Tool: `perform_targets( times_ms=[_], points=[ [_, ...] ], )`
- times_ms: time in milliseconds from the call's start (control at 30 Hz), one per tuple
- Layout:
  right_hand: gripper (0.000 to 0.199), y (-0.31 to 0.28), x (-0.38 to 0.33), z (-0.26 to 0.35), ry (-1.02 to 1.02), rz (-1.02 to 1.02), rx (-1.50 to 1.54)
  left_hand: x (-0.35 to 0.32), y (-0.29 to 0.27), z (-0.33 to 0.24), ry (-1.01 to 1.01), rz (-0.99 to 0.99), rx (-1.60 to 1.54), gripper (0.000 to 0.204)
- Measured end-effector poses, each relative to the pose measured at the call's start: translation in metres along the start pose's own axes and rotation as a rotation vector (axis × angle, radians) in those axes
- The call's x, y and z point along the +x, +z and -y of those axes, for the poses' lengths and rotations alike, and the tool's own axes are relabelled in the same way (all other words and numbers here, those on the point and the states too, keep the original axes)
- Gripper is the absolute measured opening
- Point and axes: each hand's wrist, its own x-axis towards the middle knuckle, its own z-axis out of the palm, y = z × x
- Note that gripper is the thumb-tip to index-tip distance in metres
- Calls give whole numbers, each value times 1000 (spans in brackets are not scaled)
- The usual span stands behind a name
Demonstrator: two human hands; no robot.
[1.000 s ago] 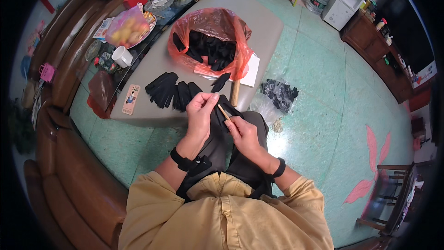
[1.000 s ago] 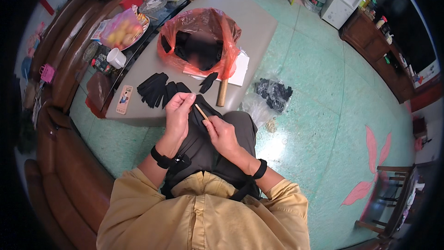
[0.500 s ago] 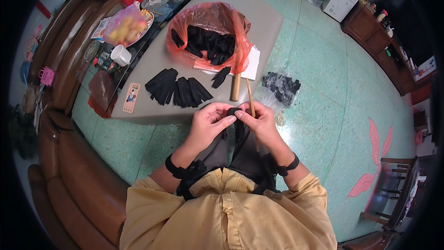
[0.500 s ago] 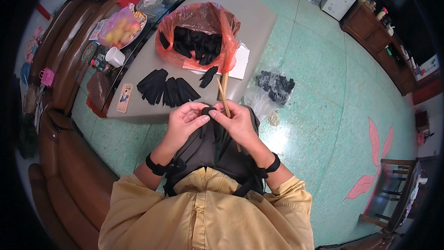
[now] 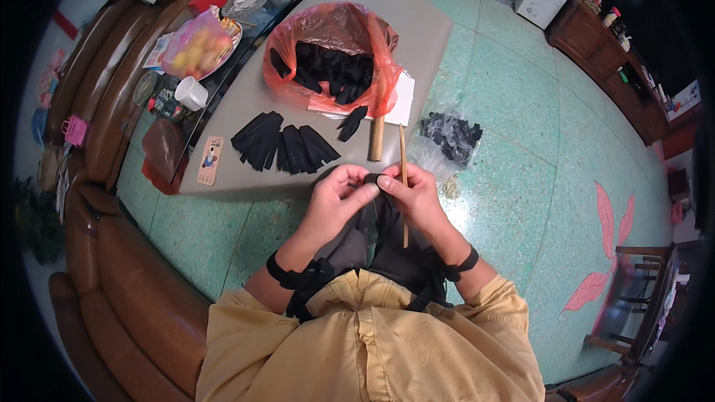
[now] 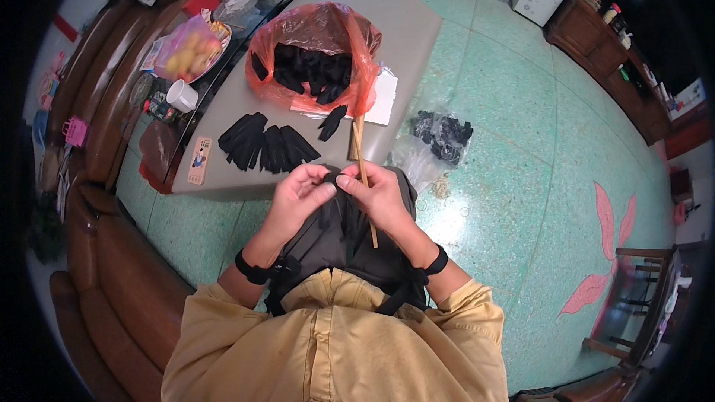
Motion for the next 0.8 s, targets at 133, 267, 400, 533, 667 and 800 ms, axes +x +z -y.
perform_targets(
  times_ms=[133, 267, 400, 533, 667, 800],
  points=[
    [13, 1, 0, -1, -49, -185, -63, -8, 6, -10, 235, -63, 611, 27],
    [13, 6, -1, -1, -8, -108, -39, -5, 7, -5, 388, -213, 657, 17],
    [14, 9, -1, -8, -14, -160, -157, -2, 6, -4, 456, -193, 762, 18],
    [17, 12, -1, -8, 19, -162, -188, -2, 7, -2, 483, -245, 814, 20],
    [18, 14, -8, -7, -141, -223, -309, -10, 9, -1, 315, -283, 642, 20],
    [16, 8, -10, -14, -239, -235, -424, -15, 12, -4, 283, -269, 640, 22]
  ],
)
